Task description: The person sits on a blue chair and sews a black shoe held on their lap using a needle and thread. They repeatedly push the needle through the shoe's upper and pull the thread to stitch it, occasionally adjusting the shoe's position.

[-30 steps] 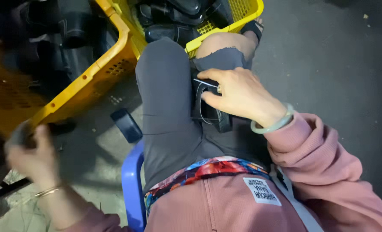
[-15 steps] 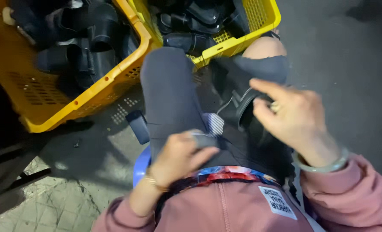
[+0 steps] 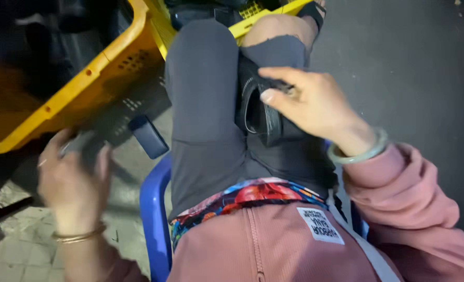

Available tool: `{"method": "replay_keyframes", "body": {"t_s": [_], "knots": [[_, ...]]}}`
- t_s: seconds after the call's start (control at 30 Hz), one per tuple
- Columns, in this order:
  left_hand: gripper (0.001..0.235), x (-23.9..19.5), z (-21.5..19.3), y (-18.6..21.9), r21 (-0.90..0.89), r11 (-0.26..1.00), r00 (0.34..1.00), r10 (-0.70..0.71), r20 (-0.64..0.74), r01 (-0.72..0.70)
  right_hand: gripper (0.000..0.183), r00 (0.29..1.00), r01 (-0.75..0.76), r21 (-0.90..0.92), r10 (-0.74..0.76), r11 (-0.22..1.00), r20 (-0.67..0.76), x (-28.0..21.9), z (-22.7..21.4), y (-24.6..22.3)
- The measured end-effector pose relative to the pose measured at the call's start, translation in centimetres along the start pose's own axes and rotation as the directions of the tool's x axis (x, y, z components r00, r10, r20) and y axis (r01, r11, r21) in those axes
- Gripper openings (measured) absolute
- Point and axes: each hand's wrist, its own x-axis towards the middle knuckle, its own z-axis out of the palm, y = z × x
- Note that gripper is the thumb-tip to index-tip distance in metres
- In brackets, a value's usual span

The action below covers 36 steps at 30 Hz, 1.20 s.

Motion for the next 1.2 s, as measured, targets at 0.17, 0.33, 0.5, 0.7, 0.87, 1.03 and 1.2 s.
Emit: {"method": "replay_keyframes", "body": {"t_s": [0.17, 0.33, 0.5, 0.7, 0.87, 1.03, 1.2], "knots": [[0.015, 0.4, -2.5, 15.1, -0.740, 0.487, 0.879, 0.361, -0.312, -0.463, 0.029, 0.978, -0.192, -0.018, 0.193, 0.981, 0.079, -2.7, -1.7, 1.0], [0.055, 0.1, -0.4, 22.9, -0.583, 0.676, 0.890, 0.389, -0.237, -0.450, 0.024, 0.997, 0.080, -0.094, -0.082, 0.992, -0.015, -6.9, -3.2, 2.0], [0.053, 0.5, 1.6, 23.6, -0.721, 0.566, 0.877, 0.466, -0.120, -0.399, 0.048, 0.994, 0.087, -0.349, -0.058, 0.933, 0.094, -8.4, -4.6, 2.5], [0.048, 0.1, 2.2, 22.9, -0.847, 0.410, 0.868, 0.484, -0.113, -0.338, 0.035, 0.980, 0.150, -0.523, -0.058, 0.839, 0.189, -8.6, -4.5, 1.8], [0.034, -0.8, 1.3, 21.5, -0.894, 0.254, 0.821, 0.540, -0.186, -0.370, 0.059, 0.974, 0.195, -0.790, -0.018, 0.582, 0.227, -8.5, -4.5, 0.6], [0.023, -0.7, 1.7, 21.7, -0.910, 0.251, 0.846, 0.507, -0.166, -0.329, 0.058, 0.970, 0.222, -0.788, -0.046, 0.575, 0.239, -8.4, -4.0, 0.4], [0.023, -0.7, 1.9, 21.8, -0.919, 0.226, 0.855, 0.485, -0.181, -0.322, 0.056, 0.965, 0.247, -0.793, -0.067, 0.556, 0.254, -8.0, -3.7, -0.1]]}}
